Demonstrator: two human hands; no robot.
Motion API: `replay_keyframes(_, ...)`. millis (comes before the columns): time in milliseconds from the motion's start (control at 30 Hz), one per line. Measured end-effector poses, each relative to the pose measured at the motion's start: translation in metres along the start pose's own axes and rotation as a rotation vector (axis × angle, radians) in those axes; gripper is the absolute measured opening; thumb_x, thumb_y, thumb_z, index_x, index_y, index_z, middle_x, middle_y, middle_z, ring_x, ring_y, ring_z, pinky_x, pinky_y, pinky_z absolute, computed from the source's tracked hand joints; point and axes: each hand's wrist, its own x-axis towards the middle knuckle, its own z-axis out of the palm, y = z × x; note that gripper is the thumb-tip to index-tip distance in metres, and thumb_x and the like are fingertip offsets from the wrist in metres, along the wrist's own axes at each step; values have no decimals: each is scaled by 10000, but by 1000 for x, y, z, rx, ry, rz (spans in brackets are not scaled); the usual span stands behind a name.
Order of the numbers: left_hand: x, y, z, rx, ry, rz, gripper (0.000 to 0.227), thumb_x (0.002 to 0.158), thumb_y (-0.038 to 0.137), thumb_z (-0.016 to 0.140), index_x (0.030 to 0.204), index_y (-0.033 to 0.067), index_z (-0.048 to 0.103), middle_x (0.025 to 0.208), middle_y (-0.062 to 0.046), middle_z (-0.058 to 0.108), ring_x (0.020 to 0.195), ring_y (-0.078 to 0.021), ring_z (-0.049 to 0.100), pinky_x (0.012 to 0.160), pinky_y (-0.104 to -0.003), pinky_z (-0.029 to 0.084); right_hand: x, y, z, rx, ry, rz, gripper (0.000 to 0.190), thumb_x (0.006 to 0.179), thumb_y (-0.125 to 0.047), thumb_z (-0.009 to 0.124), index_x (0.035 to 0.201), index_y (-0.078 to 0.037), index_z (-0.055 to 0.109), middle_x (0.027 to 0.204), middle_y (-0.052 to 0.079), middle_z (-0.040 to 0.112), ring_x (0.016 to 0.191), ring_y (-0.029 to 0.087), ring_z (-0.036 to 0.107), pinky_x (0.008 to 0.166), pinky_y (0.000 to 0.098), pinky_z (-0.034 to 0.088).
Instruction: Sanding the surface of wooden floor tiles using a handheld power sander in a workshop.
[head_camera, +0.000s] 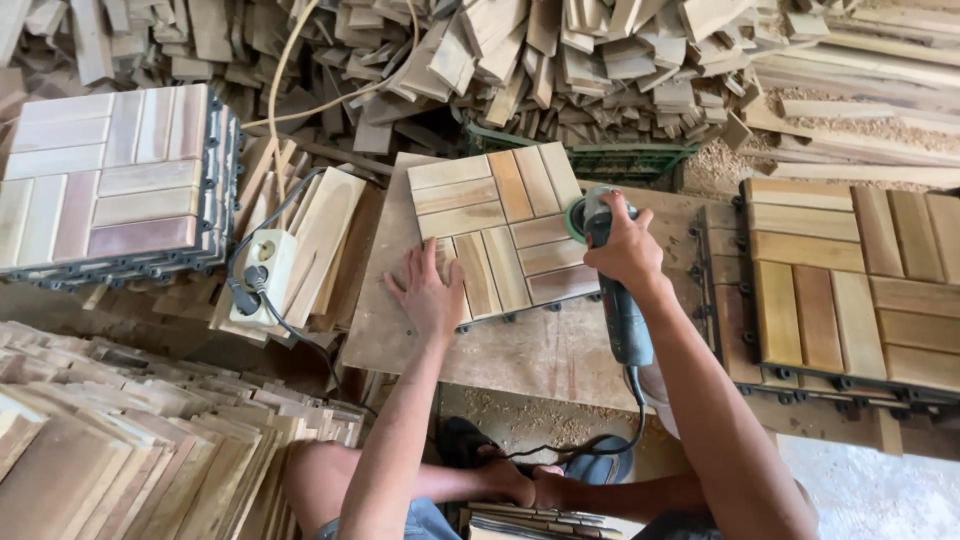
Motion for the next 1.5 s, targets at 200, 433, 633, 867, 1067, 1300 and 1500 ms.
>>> replay_keyframes(200, 5, -5, 7, 6, -16, -29, 606, 986, 494, 501, 1512, 195, 473, 1541, -154, 480, 1522, -322, 331, 1205, -623, -23, -7, -30, 20, -10, -72, -69, 801, 777, -278, 736, 1450, -448, 338, 1388, 179, 361, 1088, 520, 667, 980, 563, 540)
replay_keyframes(433, 1, 5, -4, 26, -13, -19, 576, 1021, 463, 502, 1514, 167, 473, 1537, -167, 485, 1515, -322, 344, 1205, -610, -15, -28, -74, 30, -11, -97, -156, 770, 791, -247, 724, 1447, -428, 363, 1397, 184, 378, 1084, 521, 673, 971, 564, 542)
replay_keyframes(633, 1, 1, 0, 9, -30, -37, 578, 1023, 476, 493, 1507, 162, 478, 1536, -164, 486, 1513, -320, 344, 1213, -607, -20, -32, -77, 20, 4, -119, -158, 767, 798, -272, 731, 1451, -433, 364, 1407, 182, 379, 1083, 522, 673, 971, 567, 543)
replay_keyframes(867, 1, -2, 3, 0, -4, -24, 575, 1017, 466, 498, 1511, 173, 471, 1537, -149, 484, 1519, -313, 335, 1214, -612, -20, -9, -42, 18, -32, -72, -113, 815, 767, -272, 744, 1454, -444, 340, 1417, 179, 367, 1064, 514, 682, 958, 568, 551)
replay_keyframes(1067, 2, -2, 4, -16, 14, 4, 582, 993, 449, 515, 1503, 171, 478, 1521, -155, 495, 1503, -336, 355, 1204, -637, 9, 6, -16, 8, -20, -37, -48, 821, 738, -266, 735, 1440, -451, 352, 1415, 176, 371, 1060, 501, 689, 964, 560, 548)
replay_keyframes(1300, 0, -2, 2, -43, 15, 14, 585, 986, 430, 506, 1500, 152, 479, 1521, -171, 491, 1502, -357, 351, 1196, -655, 10, 6, 0, -9, 34, -13, -19, 875, 691, -199, 744, 1446, -400, 352, 1390, 222, 372, 1056, 554, 671, 954, 604, 532)
replay_keyframes(1500, 0, 0, 0, -12, 2, -1, 594, 978, 441, 510, 1499, 159, 480, 1526, -170, 491, 1498, -348, 359, 1197, -654, 26, 15, 7, -10, 30, -4, 25, 892, 672, -197, 743, 1443, -401, 344, 1396, 227, 369, 1072, 544, 669, 967, 591, 523)
